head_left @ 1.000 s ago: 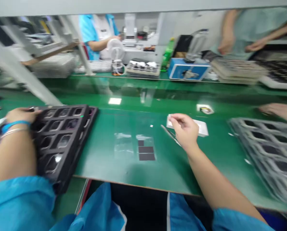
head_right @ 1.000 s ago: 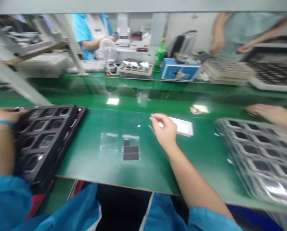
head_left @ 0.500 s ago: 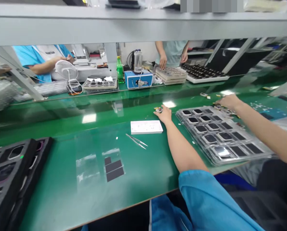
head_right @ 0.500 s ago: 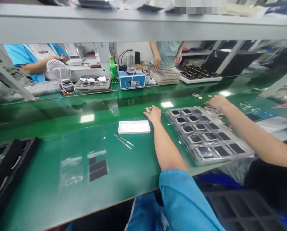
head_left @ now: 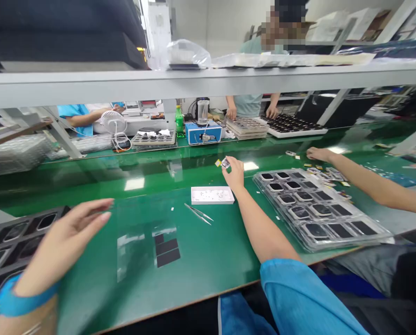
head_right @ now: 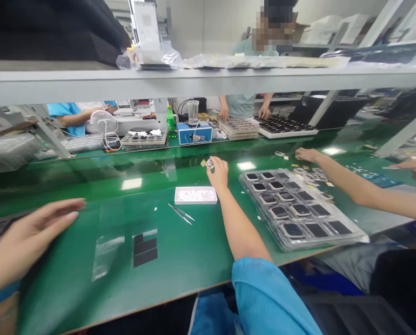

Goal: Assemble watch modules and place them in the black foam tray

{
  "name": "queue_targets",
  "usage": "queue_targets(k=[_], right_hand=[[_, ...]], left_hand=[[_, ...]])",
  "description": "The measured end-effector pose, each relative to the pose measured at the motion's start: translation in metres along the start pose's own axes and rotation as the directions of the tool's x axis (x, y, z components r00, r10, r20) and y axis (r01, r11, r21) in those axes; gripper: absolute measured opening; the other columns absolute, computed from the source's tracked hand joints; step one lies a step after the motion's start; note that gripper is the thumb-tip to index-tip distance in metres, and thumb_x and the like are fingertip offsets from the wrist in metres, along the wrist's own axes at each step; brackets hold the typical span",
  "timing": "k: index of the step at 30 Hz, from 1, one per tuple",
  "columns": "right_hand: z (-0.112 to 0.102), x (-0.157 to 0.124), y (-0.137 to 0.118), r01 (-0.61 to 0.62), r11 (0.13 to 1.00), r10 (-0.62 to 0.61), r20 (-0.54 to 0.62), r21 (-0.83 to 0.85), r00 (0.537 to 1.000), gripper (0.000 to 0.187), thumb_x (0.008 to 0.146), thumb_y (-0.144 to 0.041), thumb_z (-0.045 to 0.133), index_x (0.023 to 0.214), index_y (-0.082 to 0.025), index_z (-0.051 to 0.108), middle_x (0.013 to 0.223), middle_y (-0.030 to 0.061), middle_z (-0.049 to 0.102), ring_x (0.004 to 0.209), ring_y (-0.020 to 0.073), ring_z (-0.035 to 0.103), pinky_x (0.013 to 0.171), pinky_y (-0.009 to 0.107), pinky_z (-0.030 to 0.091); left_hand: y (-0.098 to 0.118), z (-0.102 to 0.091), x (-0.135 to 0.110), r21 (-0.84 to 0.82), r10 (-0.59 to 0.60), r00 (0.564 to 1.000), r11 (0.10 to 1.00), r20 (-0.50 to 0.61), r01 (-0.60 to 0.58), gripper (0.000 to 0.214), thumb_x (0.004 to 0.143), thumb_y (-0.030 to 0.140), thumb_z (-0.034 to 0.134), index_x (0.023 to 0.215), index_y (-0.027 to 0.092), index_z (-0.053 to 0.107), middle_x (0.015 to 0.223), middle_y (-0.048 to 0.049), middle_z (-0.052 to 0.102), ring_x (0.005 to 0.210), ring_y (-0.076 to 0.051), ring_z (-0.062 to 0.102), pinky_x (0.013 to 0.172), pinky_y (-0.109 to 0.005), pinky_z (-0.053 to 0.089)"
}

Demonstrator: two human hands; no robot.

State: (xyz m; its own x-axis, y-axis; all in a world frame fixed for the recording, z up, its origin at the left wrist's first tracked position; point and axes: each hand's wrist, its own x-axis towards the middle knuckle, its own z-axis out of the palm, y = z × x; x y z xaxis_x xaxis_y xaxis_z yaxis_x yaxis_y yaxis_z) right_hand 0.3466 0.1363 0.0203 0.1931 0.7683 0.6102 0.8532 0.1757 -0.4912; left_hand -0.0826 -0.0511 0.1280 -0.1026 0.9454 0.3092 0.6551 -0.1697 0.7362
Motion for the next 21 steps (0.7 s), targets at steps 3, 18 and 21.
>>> queue_targets(k=[3,18,21], right_hand=[[-0.010,-0.011,-0.051,0.217,0.967,-0.187,-0.214,0.129,0.959,0.038,0.088,-0.026,0.051,0.124,-0.018,0.059,0.130,0.0120,0.060,0.122,0.0265,0.049,0.107,0.046,0.037],[0.002,-0.160,-0.158,0.447,0.620,-0.639,0.085,0.644,0.764,0.055,0.086,-0.019,0.061,0.137,-0.029,0.046,0.121,0.0080,0.065,0.108,0.0236,0.057,0.093,0.045,0.052],[0.000,-0.160,-0.159,0.416,0.620,-0.638,0.119,0.666,0.761,0.056,0.086,-0.021,0.063,0.138,-0.032,0.046,0.122,0.0071,0.064,0.109,0.0238,0.057,0.094,0.047,0.052]], left_hand=[[0.006,0.048,-0.001,-0.217,-0.053,0.976,0.971,0.210,0.099,0.046,0.069,0.061,0.071,0.100,0.027,0.073,0.104,-0.0043,0.076,0.105,-0.030,0.068,0.098,-0.045,0.051],[-0.033,0.139,-0.018,-0.731,0.072,0.779,0.409,0.623,0.547,0.044,0.074,0.049,0.076,0.101,0.015,0.074,0.093,-0.0116,0.074,0.082,-0.019,0.068,0.071,-0.025,0.052],[-0.038,0.134,-0.014,-0.707,0.113,0.725,0.367,0.679,0.605,0.044,0.072,0.045,0.079,0.102,0.015,0.074,0.094,-0.0121,0.074,0.084,-0.020,0.069,0.074,-0.026,0.053]])
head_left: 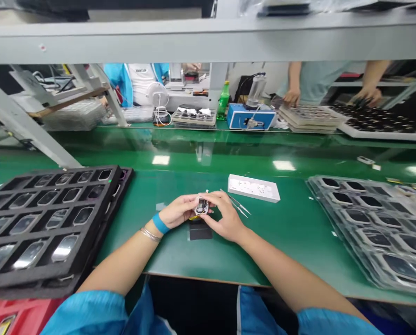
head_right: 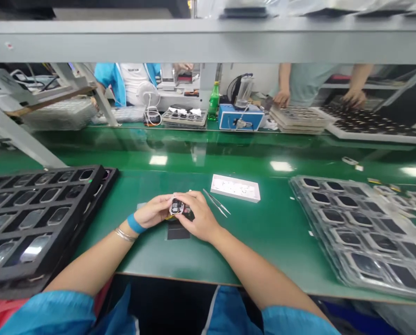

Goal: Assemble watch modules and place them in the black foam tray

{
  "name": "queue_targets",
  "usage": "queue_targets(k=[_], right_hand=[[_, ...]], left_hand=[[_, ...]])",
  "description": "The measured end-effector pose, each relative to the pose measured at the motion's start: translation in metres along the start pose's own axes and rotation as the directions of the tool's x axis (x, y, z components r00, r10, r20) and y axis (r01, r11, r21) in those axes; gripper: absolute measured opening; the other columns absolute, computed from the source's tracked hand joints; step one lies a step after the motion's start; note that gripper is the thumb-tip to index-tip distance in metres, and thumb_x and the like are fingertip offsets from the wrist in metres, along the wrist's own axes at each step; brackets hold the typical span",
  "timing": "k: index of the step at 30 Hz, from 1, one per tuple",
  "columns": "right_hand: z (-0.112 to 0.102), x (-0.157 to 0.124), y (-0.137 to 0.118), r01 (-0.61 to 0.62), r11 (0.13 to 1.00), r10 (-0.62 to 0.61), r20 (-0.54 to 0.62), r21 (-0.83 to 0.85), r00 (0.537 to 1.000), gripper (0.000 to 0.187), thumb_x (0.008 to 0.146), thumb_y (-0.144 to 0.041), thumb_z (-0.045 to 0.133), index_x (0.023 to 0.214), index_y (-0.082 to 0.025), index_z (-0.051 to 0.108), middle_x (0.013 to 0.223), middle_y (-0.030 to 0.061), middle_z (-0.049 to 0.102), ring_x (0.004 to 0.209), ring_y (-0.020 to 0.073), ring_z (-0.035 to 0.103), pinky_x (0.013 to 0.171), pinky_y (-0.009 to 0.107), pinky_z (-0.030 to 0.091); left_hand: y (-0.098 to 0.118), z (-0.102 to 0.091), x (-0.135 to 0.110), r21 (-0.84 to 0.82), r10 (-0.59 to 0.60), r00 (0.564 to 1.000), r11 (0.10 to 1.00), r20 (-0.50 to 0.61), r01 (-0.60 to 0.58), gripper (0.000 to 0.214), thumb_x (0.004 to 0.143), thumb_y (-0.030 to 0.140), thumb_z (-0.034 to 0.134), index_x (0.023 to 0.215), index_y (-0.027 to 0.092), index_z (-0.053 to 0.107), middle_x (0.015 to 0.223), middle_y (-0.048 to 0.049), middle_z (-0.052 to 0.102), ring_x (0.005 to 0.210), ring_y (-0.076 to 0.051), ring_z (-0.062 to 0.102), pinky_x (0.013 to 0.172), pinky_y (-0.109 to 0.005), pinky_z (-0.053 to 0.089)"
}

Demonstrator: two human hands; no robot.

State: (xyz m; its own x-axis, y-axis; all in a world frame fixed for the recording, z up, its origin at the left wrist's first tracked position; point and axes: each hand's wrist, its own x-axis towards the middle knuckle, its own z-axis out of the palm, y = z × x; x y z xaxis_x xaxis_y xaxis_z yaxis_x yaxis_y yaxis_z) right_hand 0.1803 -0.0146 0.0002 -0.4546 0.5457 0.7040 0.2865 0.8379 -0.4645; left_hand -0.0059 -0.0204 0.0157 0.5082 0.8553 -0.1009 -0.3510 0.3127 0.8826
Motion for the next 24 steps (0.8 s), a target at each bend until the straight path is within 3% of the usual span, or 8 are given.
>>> queue_targets(k=[3,6,8,10,12,14,24], right_hand=[[-0.005,-0.001,-0.005,-0.009,1.000,0.009,0.038,-0.022,0.999,0.059,0.086,-0.022,0.062,0.141,-0.031,0.044,0.125,0.0085,0.062,0.115,0.0252,0.056,0.100,0.049,0.050],[-0.010,0.000,-0.008,-0.034,0.998,0.035,0.026,-0.048,0.999,0.062,0.084,-0.021,0.059,0.144,-0.028,0.041,0.137,0.0095,0.056,0.126,0.0265,0.050,0.106,0.050,0.045],[-0.011,0.002,-0.009,-0.077,0.996,0.075,-0.041,-0.045,0.996,0.051,0.085,-0.021,0.058,0.135,-0.027,0.051,0.135,0.0083,0.058,0.124,0.0253,0.052,0.106,0.049,0.044],[-0.010,0.003,-0.008,-0.136,0.990,0.131,-0.101,-0.039,0.986,0.027,0.087,-0.022,0.058,0.113,-0.027,0.064,0.124,0.0063,0.066,0.115,0.0235,0.057,0.102,0.047,0.047],[-0.007,0.003,-0.007,-0.179,0.983,0.173,-0.113,-0.040,0.978,0.009,0.087,-0.025,0.060,0.092,-0.026,0.068,0.113,0.0045,0.071,0.107,0.0228,0.060,0.098,0.046,0.049],[-0.004,0.003,-0.007,-0.195,0.980,0.191,-0.094,-0.040,0.977,0.006,0.086,-0.026,0.063,0.082,-0.026,0.068,0.110,0.0036,0.072,0.104,0.0229,0.061,0.097,0.047,0.048],[0.001,0.001,-0.012,-0.197,0.980,0.192,-0.138,-0.021,0.972,0.003,0.083,-0.024,0.064,0.080,-0.024,0.067,0.101,0.0026,0.074,0.092,0.0184,0.068,0.108,0.047,0.040]], left_hand=[[0.003,-0.003,-0.002,-0.004,-0.030,0.999,1.000,0.025,0.030,0.045,0.066,0.035,0.085,0.104,0.015,0.073,0.094,-0.0111,0.074,0.083,-0.019,0.070,0.077,-0.028,0.054],[0.004,-0.002,-0.002,0.025,0.011,0.998,1.000,-0.066,-0.010,0.050,0.059,0.025,0.088,0.106,0.017,0.072,0.097,-0.0092,0.074,0.085,-0.019,0.070,0.078,-0.030,0.055],[0.004,-0.001,0.000,0.059,0.082,0.986,0.995,-0.142,-0.074,0.051,0.056,0.020,0.089,0.105,0.018,0.071,0.099,-0.0072,0.073,0.085,-0.018,0.069,0.078,-0.029,0.055],[0.002,0.001,0.002,0.104,0.159,0.969,0.984,-0.186,-0.142,0.051,0.054,0.017,0.089,0.101,0.018,0.071,0.098,-0.0051,0.072,0.082,-0.015,0.068,0.077,-0.027,0.056],[0.000,0.001,0.003,0.171,0.231,0.953,0.965,-0.194,-0.199,0.051,0.051,0.017,0.090,0.098,0.017,0.069,0.095,-0.0040,0.071,0.079,-0.013,0.066,0.075,-0.026,0.056],[-0.003,0.001,0.003,0.257,0.292,0.938,0.936,-0.185,-0.241,0.053,0.049,0.019,0.091,0.096,0.017,0.068,0.093,-0.0042,0.071,0.080,-0.014,0.066,0.075,-0.026,0.056],[-0.009,0.004,0.000,0.515,0.493,0.860,0.775,-0.132,-0.365,0.052,0.052,0.030,0.091,0.097,0.017,0.066,0.095,-0.0061,0.069,0.089,-0.019,0.067,0.077,-0.031,0.059]])
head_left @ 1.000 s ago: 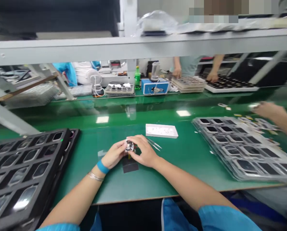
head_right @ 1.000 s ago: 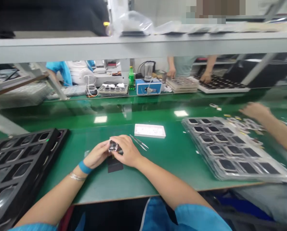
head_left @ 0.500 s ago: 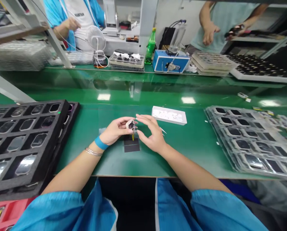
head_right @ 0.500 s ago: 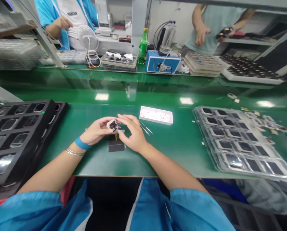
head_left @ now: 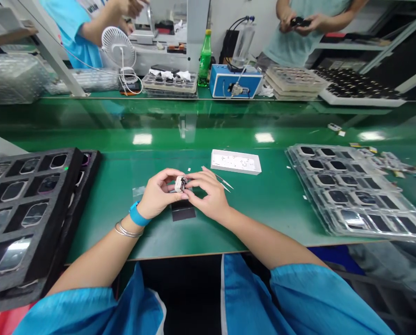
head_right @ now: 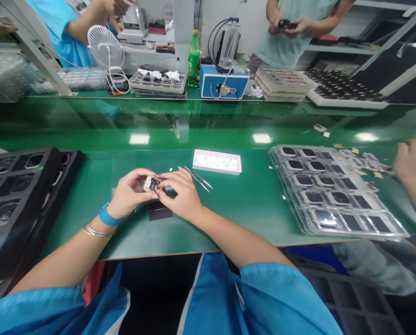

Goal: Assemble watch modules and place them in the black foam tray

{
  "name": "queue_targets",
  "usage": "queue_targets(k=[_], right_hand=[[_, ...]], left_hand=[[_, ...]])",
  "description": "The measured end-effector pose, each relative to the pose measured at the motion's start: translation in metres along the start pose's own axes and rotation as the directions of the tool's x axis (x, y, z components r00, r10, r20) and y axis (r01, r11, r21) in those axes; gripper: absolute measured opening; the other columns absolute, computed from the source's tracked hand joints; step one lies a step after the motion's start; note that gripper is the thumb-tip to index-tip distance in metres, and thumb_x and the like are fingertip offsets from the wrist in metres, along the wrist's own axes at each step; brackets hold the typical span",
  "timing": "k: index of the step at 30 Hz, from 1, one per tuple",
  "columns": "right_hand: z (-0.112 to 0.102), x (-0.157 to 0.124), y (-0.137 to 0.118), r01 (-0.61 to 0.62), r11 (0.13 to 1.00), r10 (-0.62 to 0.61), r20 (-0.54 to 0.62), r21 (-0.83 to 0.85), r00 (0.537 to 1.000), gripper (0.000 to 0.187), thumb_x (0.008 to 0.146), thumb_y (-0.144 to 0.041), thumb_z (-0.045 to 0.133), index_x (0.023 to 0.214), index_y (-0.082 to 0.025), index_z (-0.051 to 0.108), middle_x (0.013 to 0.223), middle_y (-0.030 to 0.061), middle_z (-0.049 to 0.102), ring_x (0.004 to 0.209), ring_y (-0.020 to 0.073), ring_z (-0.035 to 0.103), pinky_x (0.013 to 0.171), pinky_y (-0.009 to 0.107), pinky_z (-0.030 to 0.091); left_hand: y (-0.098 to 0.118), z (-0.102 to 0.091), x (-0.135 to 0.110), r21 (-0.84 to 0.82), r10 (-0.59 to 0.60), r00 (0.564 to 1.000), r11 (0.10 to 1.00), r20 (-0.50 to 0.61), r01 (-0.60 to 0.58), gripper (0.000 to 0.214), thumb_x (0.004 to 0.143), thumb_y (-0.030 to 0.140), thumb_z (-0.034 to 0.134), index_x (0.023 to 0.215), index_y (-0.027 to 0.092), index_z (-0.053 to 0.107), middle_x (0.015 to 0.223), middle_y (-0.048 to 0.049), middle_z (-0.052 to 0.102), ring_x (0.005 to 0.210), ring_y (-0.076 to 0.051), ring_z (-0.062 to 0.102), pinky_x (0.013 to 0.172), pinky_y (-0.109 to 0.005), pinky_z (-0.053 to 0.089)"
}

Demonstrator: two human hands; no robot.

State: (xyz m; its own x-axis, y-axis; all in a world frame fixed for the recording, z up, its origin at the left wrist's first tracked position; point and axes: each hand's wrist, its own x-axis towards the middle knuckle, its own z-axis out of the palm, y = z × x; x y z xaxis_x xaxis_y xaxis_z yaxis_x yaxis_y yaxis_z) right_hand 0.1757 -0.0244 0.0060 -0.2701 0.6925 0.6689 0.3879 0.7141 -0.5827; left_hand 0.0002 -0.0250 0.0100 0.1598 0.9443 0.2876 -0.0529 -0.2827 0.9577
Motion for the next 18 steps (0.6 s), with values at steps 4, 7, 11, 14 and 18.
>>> queue_targets(k=[4,7,11,14,18], right_hand=[[0.0008,0.0002,0.0007,0.019,1.000,-0.019,-0.017,0.016,1.000,0.005,0.082,-0.021,0.063,0.080,-0.023,0.067,0.101,0.0032,0.075,0.090,0.0170,0.069,0.109,0.047,0.040],[0.0012,0.0006,0.0020,0.049,0.999,-0.049,-0.036,0.009,0.998,0.007,0.082,-0.018,0.062,0.079,-0.022,0.067,0.100,0.0039,0.075,0.088,0.0160,0.069,0.109,0.045,0.041],[0.0004,0.0007,0.0024,0.045,0.998,-0.046,-0.011,-0.044,0.999,0.008,0.082,-0.019,0.061,0.079,-0.023,0.067,0.102,0.0032,0.075,0.094,0.0178,0.067,0.109,0.047,0.041],[-0.0002,0.0006,0.0019,0.026,0.998,-0.025,0.014,-0.061,1.000,0.006,0.083,-0.022,0.063,0.081,-0.024,0.068,0.106,0.0030,0.074,0.099,0.0193,0.064,0.108,0.047,0.041],[0.0001,0.0003,0.0018,0.019,0.998,-0.018,0.020,-0.059,1.000,0.007,0.085,-0.023,0.061,0.080,-0.023,0.067,0.105,0.0032,0.073,0.098,0.0191,0.064,0.108,0.046,0.040]], left_hand=[[-0.0012,0.0012,0.0002,-0.049,0.020,1.000,0.999,-0.012,-0.020,0.052,0.050,0.027,0.092,0.095,0.018,0.067,0.093,-0.0045,0.069,0.086,-0.017,0.067,0.073,-0.028,0.059],[-0.0024,0.0019,0.0002,-0.073,0.013,1.000,0.997,-0.016,-0.014,0.051,0.050,0.024,0.092,0.095,0.019,0.067,0.093,-0.0041,0.069,0.085,-0.017,0.067,0.073,-0.028,0.058],[-0.0026,0.0032,0.0002,-0.064,-0.006,0.999,0.998,-0.043,0.003,0.051,0.051,0.025,0.092,0.095,0.019,0.066,0.092,-0.0039,0.068,0.084,-0.017,0.067,0.075,-0.030,0.059],[-0.0017,0.0042,0.0005,-0.045,-0.009,0.998,0.999,-0.064,0.007,0.052,0.051,0.028,0.092,0.095,0.018,0.066,0.091,-0.0036,0.067,0.083,-0.017,0.066,0.075,-0.031,0.059],[-0.0009,0.0048,0.0007,-0.027,0.009,0.998,1.000,-0.067,-0.011,0.052,0.050,0.028,0.092,0.093,0.018,0.066,0.090,-0.0032,0.066,0.084,-0.017,0.066,0.074,-0.030,0.059]])
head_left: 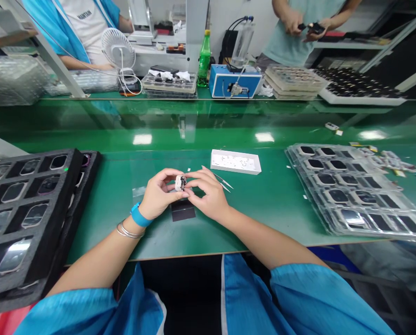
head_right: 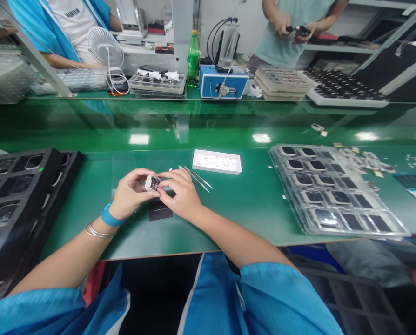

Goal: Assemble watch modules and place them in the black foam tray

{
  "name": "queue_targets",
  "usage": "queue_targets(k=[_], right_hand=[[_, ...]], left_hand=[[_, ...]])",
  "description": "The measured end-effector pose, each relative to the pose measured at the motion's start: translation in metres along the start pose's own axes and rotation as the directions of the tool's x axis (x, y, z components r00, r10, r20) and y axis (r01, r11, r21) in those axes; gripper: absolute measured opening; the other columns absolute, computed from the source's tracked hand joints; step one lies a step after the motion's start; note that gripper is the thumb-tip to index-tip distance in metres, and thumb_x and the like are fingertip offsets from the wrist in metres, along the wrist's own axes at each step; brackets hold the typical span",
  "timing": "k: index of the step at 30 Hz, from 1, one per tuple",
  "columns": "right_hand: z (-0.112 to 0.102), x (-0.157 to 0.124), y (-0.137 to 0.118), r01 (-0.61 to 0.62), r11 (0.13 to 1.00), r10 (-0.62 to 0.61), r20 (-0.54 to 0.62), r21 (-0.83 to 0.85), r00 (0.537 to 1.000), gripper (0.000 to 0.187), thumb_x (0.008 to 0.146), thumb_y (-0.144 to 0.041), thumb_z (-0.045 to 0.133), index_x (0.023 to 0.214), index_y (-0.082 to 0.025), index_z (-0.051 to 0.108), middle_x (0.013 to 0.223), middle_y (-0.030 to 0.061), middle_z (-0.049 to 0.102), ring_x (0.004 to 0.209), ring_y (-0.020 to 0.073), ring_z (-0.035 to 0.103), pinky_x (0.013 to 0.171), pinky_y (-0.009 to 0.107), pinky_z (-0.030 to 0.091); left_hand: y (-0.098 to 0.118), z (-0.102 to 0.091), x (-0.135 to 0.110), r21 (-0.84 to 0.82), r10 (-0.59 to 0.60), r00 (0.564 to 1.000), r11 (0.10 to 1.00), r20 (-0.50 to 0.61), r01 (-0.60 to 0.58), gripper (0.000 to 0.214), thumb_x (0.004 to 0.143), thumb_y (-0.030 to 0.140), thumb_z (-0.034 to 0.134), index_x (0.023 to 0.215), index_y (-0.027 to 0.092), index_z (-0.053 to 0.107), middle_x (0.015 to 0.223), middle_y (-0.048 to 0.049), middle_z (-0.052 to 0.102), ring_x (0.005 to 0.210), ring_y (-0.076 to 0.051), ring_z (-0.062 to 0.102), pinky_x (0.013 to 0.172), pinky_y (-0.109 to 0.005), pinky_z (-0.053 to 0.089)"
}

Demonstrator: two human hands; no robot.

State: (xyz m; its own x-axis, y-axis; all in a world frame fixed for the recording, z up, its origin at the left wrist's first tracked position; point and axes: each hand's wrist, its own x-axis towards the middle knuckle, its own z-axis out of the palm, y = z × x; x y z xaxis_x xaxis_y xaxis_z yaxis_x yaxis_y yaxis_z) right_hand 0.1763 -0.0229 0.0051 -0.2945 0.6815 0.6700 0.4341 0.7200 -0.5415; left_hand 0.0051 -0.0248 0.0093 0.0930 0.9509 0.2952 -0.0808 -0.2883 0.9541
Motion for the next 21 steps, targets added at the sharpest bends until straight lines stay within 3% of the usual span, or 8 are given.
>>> queue_targets(k=[8,21], right_hand=[[0.0014,-0.0026,0.0049,-0.002,0.999,0.003,0.030,-0.048,1.000,0.005,0.080,-0.023,0.062,0.076,-0.023,0.065,0.118,0.0066,0.064,0.113,0.0242,0.055,0.107,0.049,0.037],[-0.0026,0.0024,0.0087,0.150,0.980,-0.145,0.045,-0.132,0.988,0.006,0.081,-0.018,0.057,0.077,-0.022,0.058,0.108,0.0063,0.066,0.104,0.0203,0.059,0.107,0.047,0.040]], left_hand=[[-0.0009,0.0009,0.0000,-0.024,-0.053,0.998,0.998,0.034,0.053,0.052,0.051,0.026,0.092,0.095,0.018,0.065,0.091,-0.0040,0.068,0.084,-0.018,0.067,0.074,-0.031,0.060],[-0.0034,0.0013,0.0021,-0.044,-0.126,0.991,0.991,0.036,0.127,0.052,0.049,0.025,0.092,0.093,0.018,0.066,0.090,-0.0030,0.068,0.082,-0.016,0.066,0.073,-0.030,0.059]])
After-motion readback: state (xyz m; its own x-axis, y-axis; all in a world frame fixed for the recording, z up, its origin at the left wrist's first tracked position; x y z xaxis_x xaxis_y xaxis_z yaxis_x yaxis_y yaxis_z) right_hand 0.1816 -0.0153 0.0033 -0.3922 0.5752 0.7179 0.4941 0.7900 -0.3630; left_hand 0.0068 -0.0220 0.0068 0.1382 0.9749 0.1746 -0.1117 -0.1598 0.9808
